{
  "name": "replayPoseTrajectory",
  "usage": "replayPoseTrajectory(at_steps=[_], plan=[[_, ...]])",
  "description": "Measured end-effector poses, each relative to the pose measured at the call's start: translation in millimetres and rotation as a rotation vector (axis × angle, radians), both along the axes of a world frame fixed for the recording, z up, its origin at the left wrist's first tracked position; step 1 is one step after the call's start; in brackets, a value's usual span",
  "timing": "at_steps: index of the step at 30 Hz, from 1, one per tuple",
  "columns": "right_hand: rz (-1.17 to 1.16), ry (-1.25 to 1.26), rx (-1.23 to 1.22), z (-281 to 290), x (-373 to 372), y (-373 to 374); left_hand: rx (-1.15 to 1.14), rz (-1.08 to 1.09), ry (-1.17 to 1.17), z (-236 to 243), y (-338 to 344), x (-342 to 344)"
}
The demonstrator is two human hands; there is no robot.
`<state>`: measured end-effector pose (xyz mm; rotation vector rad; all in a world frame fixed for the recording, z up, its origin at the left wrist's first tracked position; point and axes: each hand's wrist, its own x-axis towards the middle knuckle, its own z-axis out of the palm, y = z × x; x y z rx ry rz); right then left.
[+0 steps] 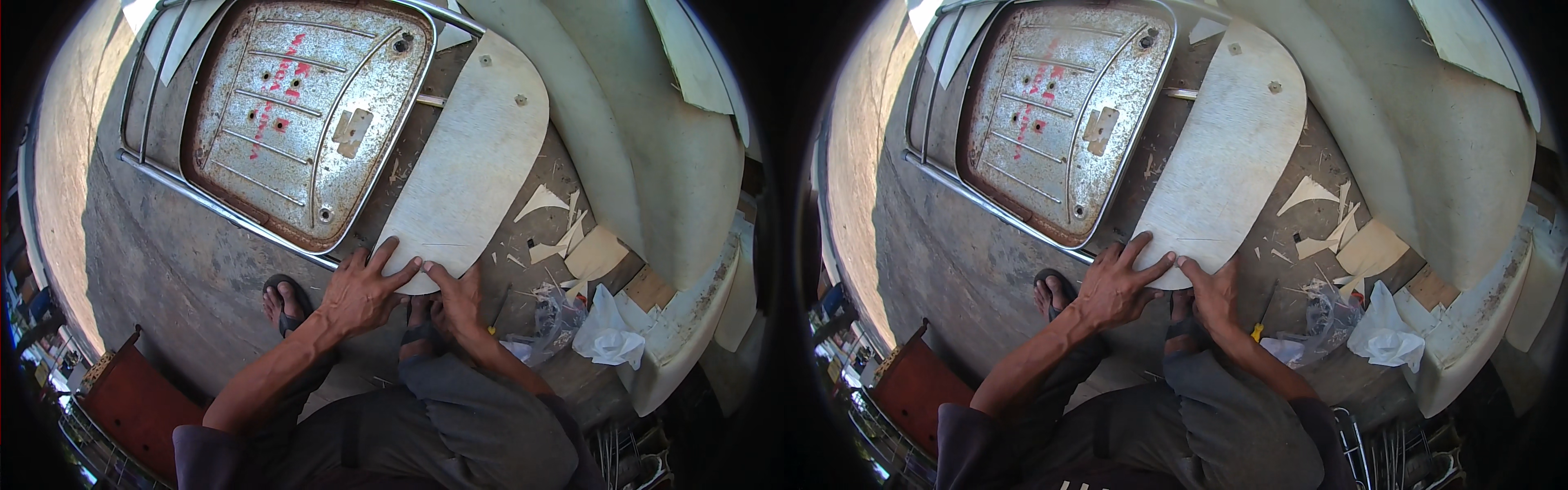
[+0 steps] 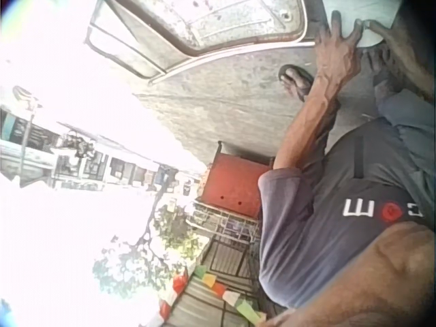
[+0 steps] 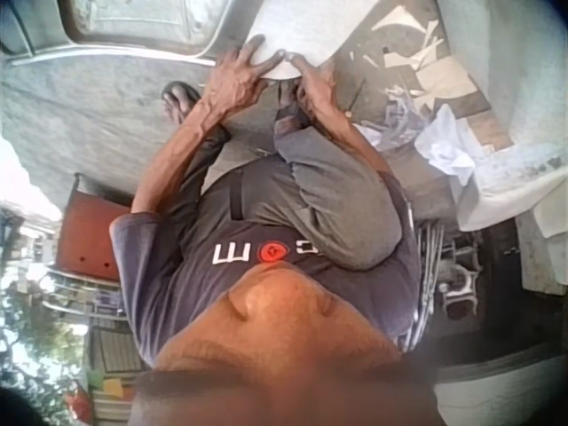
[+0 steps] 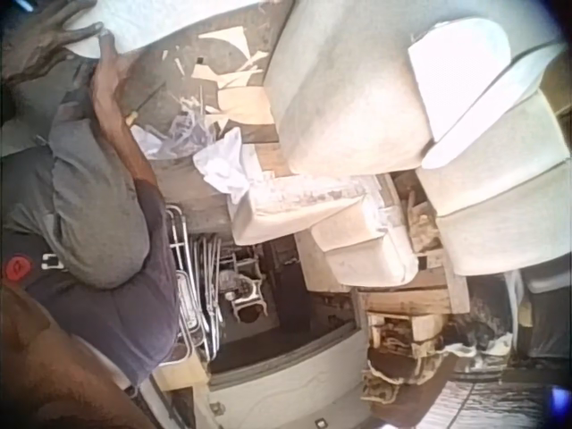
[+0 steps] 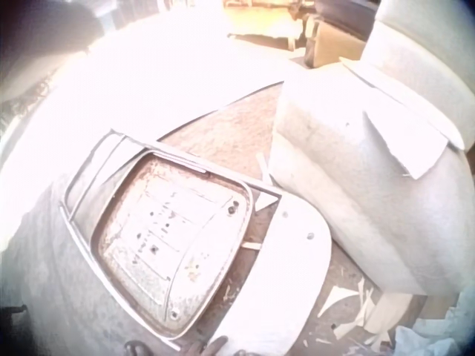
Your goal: The person attaches pieces of padding to a metal chair frame using a screwdriver and small screws, then trims excess material from the padding with a small blade.
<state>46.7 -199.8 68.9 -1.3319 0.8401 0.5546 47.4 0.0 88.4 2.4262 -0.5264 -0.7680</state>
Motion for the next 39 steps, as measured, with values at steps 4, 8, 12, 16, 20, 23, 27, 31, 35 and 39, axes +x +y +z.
replayPoseTrajectory(at_steps=[4,8,12,16,20,23,27,31,35,39], plan=[[-0.033,-0.063,0.013,-8,-7,1,-0.031,0.031,-0.007,0,1,0],[-0.036,-0.095,-0.020,-15,-13,1,-0.075,0.103,-0.005,-8,4,-7],[-0.040,-0.104,-0.012,-18,-14,1,-0.083,0.067,-0.049,-9,5,-7],[-0.005,-0.048,0.001,-5,-8,-3,-0.052,0.031,-0.014,-3,4,-1],[-0.062,-0.051,0.133,-3,-6,-4,-0.011,-0.020,-0.027,-4,4,-3],[-0.055,-0.069,0.155,-8,-9,-5,0.060,-0.054,-0.052,-3,2,-7],[-0.073,-0.099,0.148,-15,-16,-5,0.077,-0.049,-0.145,-3,-3,-18],[-0.065,-0.107,0.148,-14,-14,-5,0.087,-0.049,-0.212,0,-11,-24],[-0.054,-0.124,0.142,-22,-18,-7,0.055,-0.082,-0.245,-9,-16,-31],[-0.058,-0.123,0.111,-20,-18,-6,0.023,-0.116,-0.256,-13,-12,-27]])
